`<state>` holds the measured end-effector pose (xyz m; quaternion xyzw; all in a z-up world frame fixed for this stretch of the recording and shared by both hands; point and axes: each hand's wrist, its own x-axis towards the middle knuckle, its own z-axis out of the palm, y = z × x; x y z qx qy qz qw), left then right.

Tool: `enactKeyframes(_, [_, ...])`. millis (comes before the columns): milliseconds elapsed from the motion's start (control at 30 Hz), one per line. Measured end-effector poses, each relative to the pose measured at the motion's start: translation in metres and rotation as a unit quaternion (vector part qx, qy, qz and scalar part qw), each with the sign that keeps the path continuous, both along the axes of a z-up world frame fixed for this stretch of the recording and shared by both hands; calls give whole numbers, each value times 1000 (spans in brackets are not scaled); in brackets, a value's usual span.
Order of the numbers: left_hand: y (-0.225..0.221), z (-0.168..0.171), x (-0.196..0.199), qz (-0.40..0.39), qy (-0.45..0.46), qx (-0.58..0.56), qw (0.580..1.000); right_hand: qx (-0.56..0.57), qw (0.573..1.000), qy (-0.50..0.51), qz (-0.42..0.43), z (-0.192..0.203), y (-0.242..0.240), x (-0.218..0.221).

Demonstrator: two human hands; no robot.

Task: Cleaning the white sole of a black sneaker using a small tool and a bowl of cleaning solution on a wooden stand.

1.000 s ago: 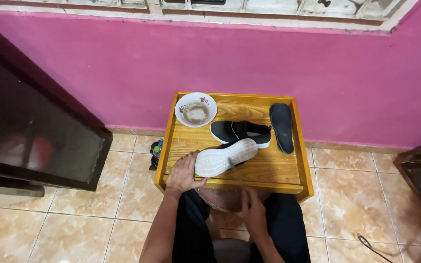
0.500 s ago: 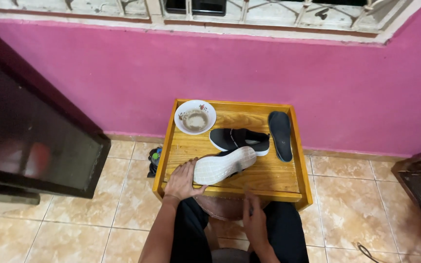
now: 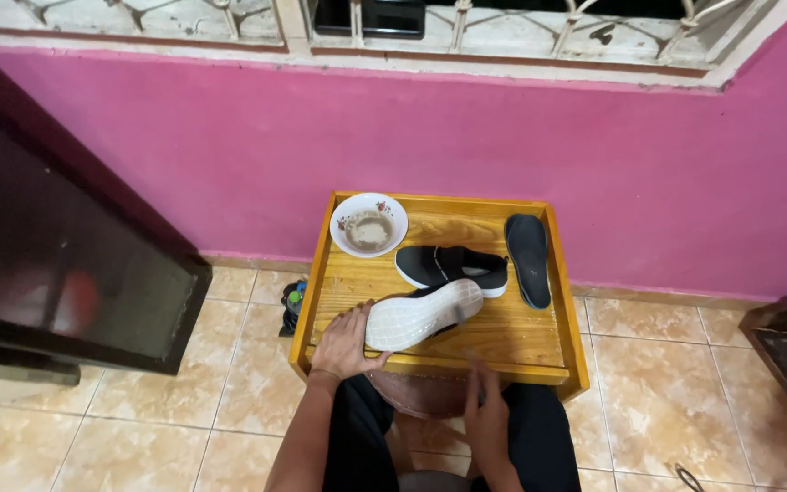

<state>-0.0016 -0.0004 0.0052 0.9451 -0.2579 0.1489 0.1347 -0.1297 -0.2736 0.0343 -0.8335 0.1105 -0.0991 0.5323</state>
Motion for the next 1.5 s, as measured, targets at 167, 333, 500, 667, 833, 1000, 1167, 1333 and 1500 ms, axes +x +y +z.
enactKeyframes(167, [2, -11, 0, 6, 57, 24, 998, -1, 996, 68, 61, -6, 6, -9])
enactKeyframes(333, [3, -7, 1, 11, 31, 11, 999, -2, 999, 25, 22, -8, 4, 0])
enactKeyframes(500, [1, -1, 0, 5, -22, 4, 1000, -25, 988, 109, 104, 3, 16, -9])
enactKeyframes(667, [4, -7, 3, 9, 44, 13, 999, -13, 1000, 0, 17, -21, 0, 0])
enactKeyframes(833, [1, 1, 4, 4, 16, 5, 1000, -24, 993, 77, 92, -4, 7, -8])
enactKeyframes(1000, [2, -4, 0, 11, 5, 18, 1000, 20, 1000, 13, 9, 24, 2, -10])
enactKeyframes(1167, [1, -14, 7, 2, -139, -62, 988, -18, 994, 72, 84, 45, 31, -10])
enactKeyframes(1333, [3, -7, 3, 8, -147, -64, 987, -38, 999, 32, -17, 9, 6, -9])
enactKeyframes(1500, [2, -8, 2, 8, -137, -56, 989, -73, 985, 64, 141, 21, 35, -16])
